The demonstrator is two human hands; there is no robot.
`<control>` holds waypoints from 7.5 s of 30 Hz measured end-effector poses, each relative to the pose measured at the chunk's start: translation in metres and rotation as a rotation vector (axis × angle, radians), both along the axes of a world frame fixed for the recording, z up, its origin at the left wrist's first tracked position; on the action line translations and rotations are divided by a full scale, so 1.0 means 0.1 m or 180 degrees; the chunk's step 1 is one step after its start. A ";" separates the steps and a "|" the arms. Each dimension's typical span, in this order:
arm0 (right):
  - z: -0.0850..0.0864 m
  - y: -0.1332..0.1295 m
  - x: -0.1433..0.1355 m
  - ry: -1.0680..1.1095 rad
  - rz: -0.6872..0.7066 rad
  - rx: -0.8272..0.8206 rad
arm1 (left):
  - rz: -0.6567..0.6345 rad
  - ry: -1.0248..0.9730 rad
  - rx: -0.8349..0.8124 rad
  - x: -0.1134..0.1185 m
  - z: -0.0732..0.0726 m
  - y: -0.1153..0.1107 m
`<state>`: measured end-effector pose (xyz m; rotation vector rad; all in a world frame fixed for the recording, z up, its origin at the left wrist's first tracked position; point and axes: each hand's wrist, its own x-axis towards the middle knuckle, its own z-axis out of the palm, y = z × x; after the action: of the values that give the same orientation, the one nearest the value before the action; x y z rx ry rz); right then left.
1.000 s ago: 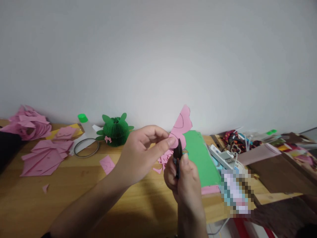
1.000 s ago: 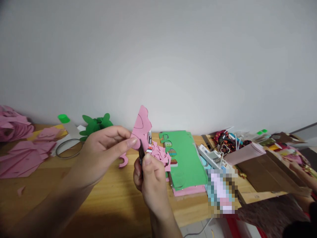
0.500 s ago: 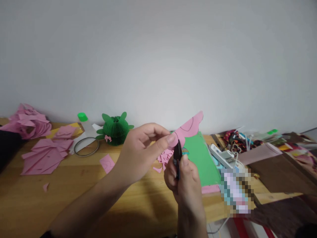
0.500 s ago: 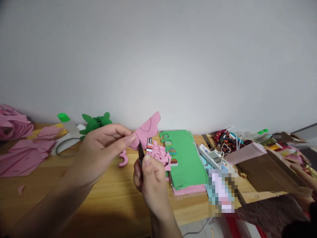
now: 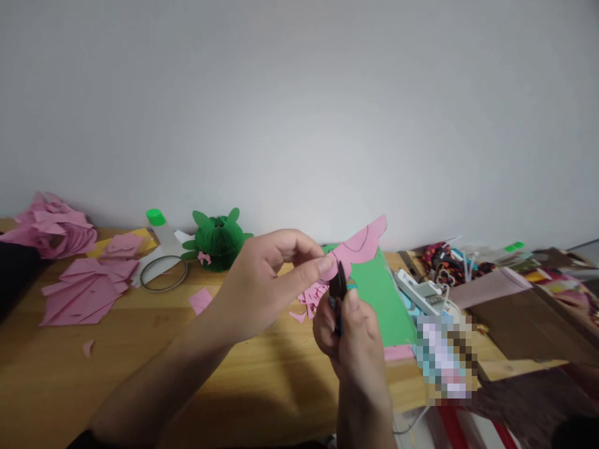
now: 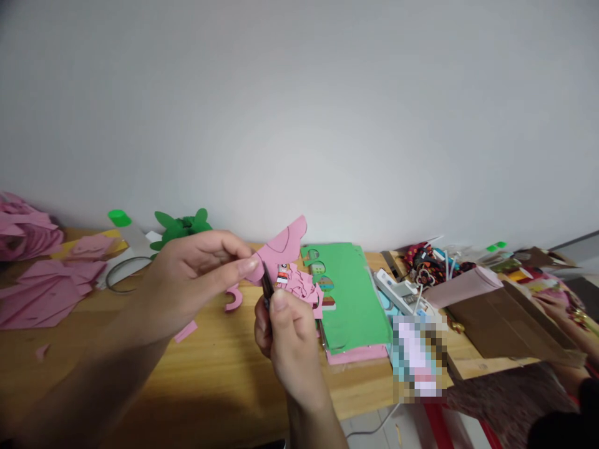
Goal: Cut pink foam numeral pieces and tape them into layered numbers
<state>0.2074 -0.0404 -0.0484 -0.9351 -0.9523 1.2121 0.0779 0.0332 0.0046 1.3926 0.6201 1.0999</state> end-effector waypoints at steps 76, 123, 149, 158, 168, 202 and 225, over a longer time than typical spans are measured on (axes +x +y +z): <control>-0.14 0.05 0.22 -0.0067 -0.0278 -0.0598 | -0.0913 0.0241 -0.0618 0.25 -0.20 0.30; -0.21 -0.09 0.33 -0.0598 -0.1308 0.0369 | 0.0273 -0.0290 -0.0979 0.12 -0.35 0.33; 0.10 0.08 -0.05 0.0209 -0.0182 -0.0033 | 0.0521 -0.0928 -0.1162 0.24 -0.14 -0.12; 0.09 0.08 -0.05 0.0173 -0.0180 -0.0001 | 0.0527 -0.0976 -0.1149 0.25 -0.15 -0.15; 0.10 0.07 -0.05 0.0237 -0.0236 -0.0060 | 0.0487 -0.1001 -0.1140 0.24 -0.12 -0.17; 0.08 0.05 -0.03 -0.0127 -0.0160 -0.0015 | 0.0528 -0.1130 -0.1119 0.20 -0.06 -0.16; 0.06 0.01 -0.04 -0.0119 -0.0114 -0.0057 | 0.0653 -0.1008 -0.0875 0.18 -0.03 -0.11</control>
<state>0.2039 -0.0392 -0.0425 -0.9882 -0.9519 1.1781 0.0961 0.0220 0.0013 0.9102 0.6631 1.3118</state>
